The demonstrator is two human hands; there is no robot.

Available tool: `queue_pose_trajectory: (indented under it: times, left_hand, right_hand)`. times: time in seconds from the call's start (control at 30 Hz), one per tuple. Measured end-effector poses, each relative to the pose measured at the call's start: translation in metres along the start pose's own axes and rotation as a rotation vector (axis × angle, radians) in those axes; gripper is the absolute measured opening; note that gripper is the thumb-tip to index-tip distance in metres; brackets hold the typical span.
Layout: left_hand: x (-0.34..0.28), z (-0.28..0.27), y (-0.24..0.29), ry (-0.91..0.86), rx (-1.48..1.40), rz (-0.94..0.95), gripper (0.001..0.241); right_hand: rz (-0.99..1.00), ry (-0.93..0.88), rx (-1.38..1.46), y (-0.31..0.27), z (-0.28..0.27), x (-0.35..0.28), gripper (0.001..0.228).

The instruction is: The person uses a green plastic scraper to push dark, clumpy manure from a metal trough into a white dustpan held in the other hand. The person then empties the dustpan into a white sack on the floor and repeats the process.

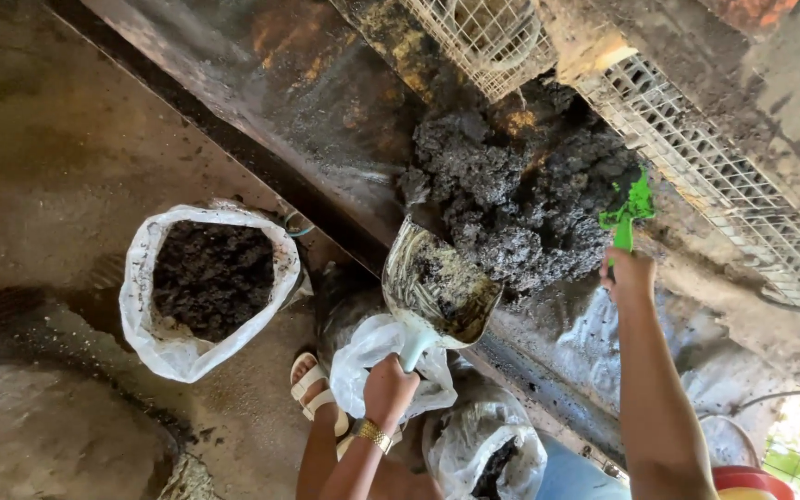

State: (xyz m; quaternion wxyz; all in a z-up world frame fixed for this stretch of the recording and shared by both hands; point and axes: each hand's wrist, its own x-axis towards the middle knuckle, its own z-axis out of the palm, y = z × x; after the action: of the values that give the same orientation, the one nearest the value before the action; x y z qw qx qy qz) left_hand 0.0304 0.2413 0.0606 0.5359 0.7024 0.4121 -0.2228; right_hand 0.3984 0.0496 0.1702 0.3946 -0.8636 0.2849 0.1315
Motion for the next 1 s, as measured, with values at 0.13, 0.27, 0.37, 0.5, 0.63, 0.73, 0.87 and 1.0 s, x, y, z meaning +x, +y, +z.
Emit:
queue_pose_trajectory:
  times: [0.13,0.27,0.37,0.5,0.63,0.73,0.87,1.0]
  left_hand:
    - [0.006,0.004,-0.005,0.006,0.002,-0.002,0.016]
    - [0.001,0.0,0.002,-0.004,0.013,-0.007,0.016]
    - [0.002,-0.006,0.003,-0.017,0.004,-0.017,0.016]
    - [-0.002,-0.006,0.004,-0.031,-0.013,-0.012,0.012]
    - [0.003,-0.007,0.004,-0.028,0.008,0.0,0.015]
    - [0.003,-0.006,0.005,-0.024,0.011,-0.012,0.018]
    - [0.003,-0.011,0.008,-0.021,0.006,-0.016,0.018]
    - [-0.003,-0.02,0.015,-0.063,0.003,-0.032,0.025]
  right_hand:
    - [-0.118,-0.012,-0.181,0.018,-0.054,-0.028,0.025]
    - [0.071,0.037,0.138,0.016,-0.048,0.022,0.016]
    - [0.117,0.053,0.137,-0.03,-0.003,0.029,0.012]
    - [0.025,0.087,-0.079,-0.059,0.032,-0.001,0.041]
    - [-0.075,0.042,-0.209,-0.036,0.022,-0.022,0.03]
    - [-0.238,-0.022,-0.417,-0.012,-0.002,-0.038,0.049]
    - [-0.323,0.007,-0.458,0.01,-0.025,-0.057,0.038]
    - [-0.281,0.113,-0.393,0.008,-0.025,-0.023,0.034]
